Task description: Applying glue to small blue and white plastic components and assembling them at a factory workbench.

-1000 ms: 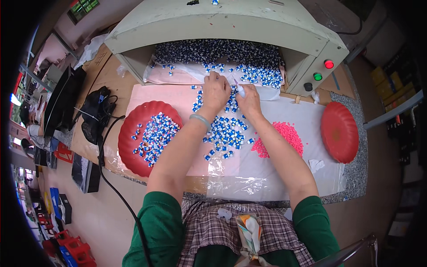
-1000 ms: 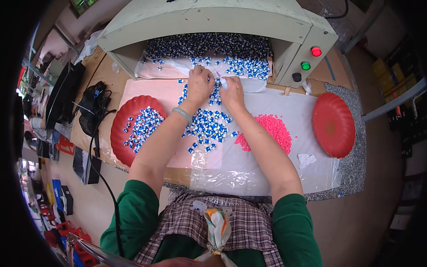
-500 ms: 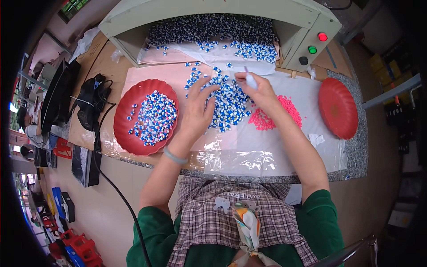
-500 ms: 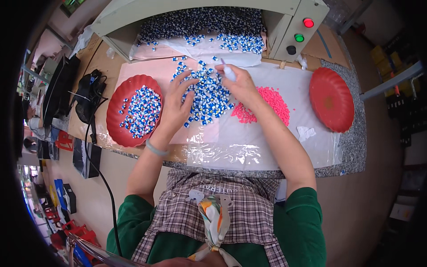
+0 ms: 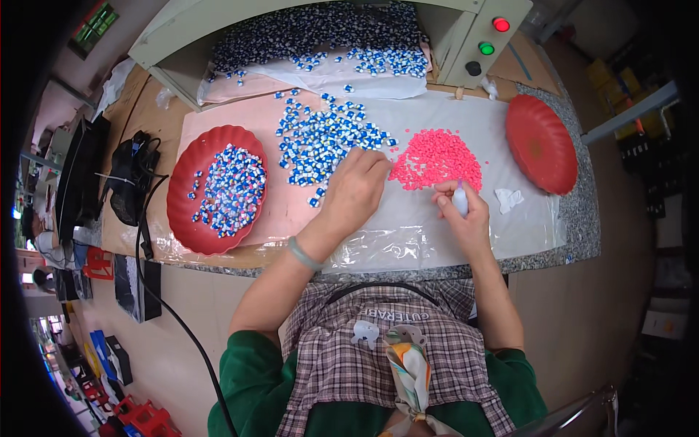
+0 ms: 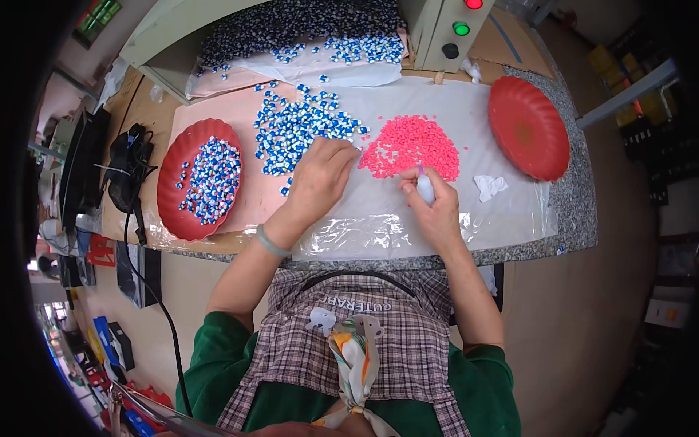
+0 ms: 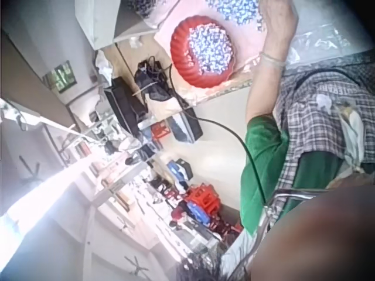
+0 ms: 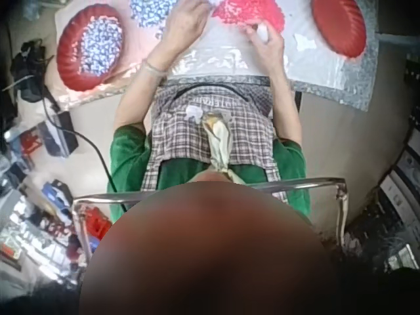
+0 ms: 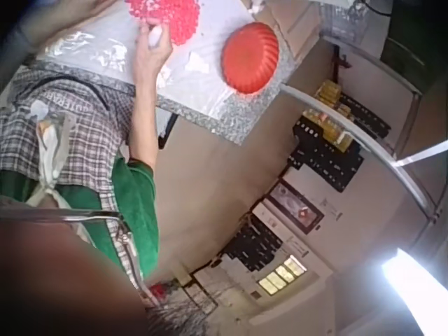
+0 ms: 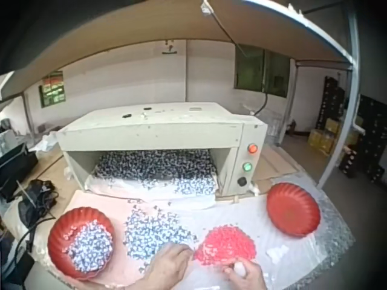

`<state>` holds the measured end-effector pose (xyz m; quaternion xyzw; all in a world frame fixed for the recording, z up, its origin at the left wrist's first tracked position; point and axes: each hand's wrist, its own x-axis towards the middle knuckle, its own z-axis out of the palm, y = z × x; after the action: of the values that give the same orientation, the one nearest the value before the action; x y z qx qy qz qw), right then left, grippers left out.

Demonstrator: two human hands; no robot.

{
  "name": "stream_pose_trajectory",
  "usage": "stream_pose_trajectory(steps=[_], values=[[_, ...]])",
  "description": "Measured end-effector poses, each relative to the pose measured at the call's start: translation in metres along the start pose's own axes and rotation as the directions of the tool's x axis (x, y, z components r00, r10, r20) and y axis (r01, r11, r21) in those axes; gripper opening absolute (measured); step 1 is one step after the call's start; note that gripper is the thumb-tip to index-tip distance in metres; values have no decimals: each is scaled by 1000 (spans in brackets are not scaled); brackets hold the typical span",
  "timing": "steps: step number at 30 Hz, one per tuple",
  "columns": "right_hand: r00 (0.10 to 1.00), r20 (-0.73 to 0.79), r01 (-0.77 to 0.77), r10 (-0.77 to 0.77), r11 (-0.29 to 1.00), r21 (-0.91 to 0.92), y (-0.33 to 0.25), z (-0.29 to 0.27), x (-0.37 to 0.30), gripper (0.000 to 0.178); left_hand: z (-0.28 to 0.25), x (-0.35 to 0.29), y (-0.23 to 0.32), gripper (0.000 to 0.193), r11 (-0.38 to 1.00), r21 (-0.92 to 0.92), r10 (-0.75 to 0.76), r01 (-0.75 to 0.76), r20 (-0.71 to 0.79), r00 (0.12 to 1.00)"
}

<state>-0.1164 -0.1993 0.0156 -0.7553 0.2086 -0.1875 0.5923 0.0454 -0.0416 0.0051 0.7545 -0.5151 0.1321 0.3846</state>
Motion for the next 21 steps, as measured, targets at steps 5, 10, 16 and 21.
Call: stream_pose_trajectory(steps=[5, 10, 16, 21], values=[[1000, 8, 19, -19, 1000, -11, 8, -4, -18, 14, 22, 14, -19, 18, 975, 206, 54, -86, 155, 986], [1000, -3, 0, 0, 998, 58, 7, -5, -14, 15, 11, 23, -11, 21, 991, 122, 58, -63, 48, 997], [996, 57, -79, 73, 989, 122, 11, -6, -20, 24, -15, 4, 5, 24, 996, -60, -66, 65, -11, 998], [983, 185, -88, 18, 922, 378, 13, -12, -33, 31, -22, -33, 24, 15, 310, -814, -478, 491, 313, 821]])
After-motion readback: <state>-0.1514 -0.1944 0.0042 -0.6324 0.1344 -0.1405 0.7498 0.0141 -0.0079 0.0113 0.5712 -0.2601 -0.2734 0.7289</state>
